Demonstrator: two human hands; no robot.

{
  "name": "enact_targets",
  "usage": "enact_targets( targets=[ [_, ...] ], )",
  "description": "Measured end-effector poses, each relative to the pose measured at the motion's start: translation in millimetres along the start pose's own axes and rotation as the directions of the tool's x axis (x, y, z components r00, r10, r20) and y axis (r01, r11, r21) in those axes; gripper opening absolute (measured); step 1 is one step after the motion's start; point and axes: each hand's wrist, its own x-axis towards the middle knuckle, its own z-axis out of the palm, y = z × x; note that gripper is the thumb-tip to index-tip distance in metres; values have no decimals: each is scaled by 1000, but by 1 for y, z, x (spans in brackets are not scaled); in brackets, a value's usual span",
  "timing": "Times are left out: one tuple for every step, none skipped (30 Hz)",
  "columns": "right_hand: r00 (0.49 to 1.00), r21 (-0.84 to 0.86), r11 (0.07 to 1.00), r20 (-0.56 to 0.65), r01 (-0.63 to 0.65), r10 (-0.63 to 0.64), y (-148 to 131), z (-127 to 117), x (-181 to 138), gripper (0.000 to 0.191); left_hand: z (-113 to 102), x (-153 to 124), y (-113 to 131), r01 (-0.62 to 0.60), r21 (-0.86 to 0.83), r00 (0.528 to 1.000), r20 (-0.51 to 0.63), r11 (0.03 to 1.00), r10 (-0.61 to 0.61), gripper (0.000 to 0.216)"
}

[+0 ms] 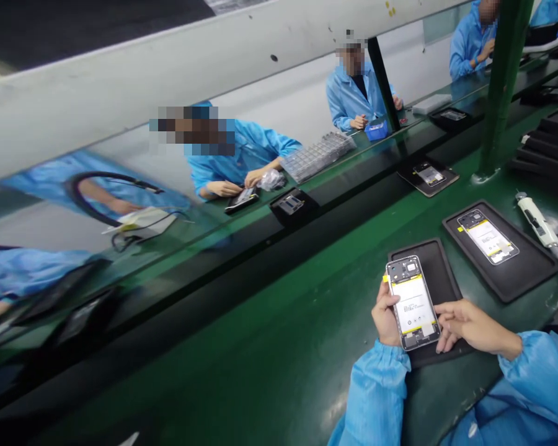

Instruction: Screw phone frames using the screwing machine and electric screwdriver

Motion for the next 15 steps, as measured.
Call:
enact_targets(
  targets=[
    [1000,6,1000,-3,-7,7,-2,0,-1,40,1,0,0,7,2,1000,-2,1000,-7,46],
    [1000,15,1000,-6,-17,17,-3,-1,-1,42,1,0,1,15,8,1000,-2,1000,-15,45],
    [1000,29,999,-5,-29,30,-5,-1,-2,44,2,0,1,20,17,1000,-1,1000,-20,45],
    [999,50,998,-2,-43,43,-7,-1,-2,46,3,0,1,21,26,1000,2,999,-21,45],
    [998,80,995,2,-57,57,-8,-1,-3,47,3,0,1,18,33,1000,8,999,-18,46],
    [998,114,991,4,-69,69,-10,-1,-3,47,3,0,0,14,36,1000,15,999,-14,47],
    [997,149,986,0,-78,79,-12,-1,-4,46,4,0,0,10,34,1000,20,999,-10,48],
    [996,179,980,-8,-84,87,-14,-1,-5,45,4,0,0,6,28,1000,22,1000,-7,49],
    [995,199,976,-16,-89,94,-15,-1,-5,44,4,0,0,7,22,1000,21,1000,-7,50],
    [995,210,973,-23,-93,100,-17,-1,-6,43,4,0,-1,9,15,1000,20,1000,-9,51],
    [994,212,973,-28,-97,105,-18,-1,-6,42,5,0,-1,10,8,1000,18,1000,-10,50],
    [993,206,973,-32,-101,110,-19,-1,-6,41,5,0,0,8,2,1000,19,1000,-8,50],
    [993,193,976,-35,-104,113,-19,-1,-6,42,6,0,0,4,-2,1000,24,1000,-4,49],
    [993,173,979,-35,-109,117,-19,0,-5,43,6,0,0,-4,-2,999,32,1000,4,48],
    [992,145,983,-33,-116,122,-18,0,-4,44,7,-1,0,-15,0,999,41,1000,15,46]
  ],
)
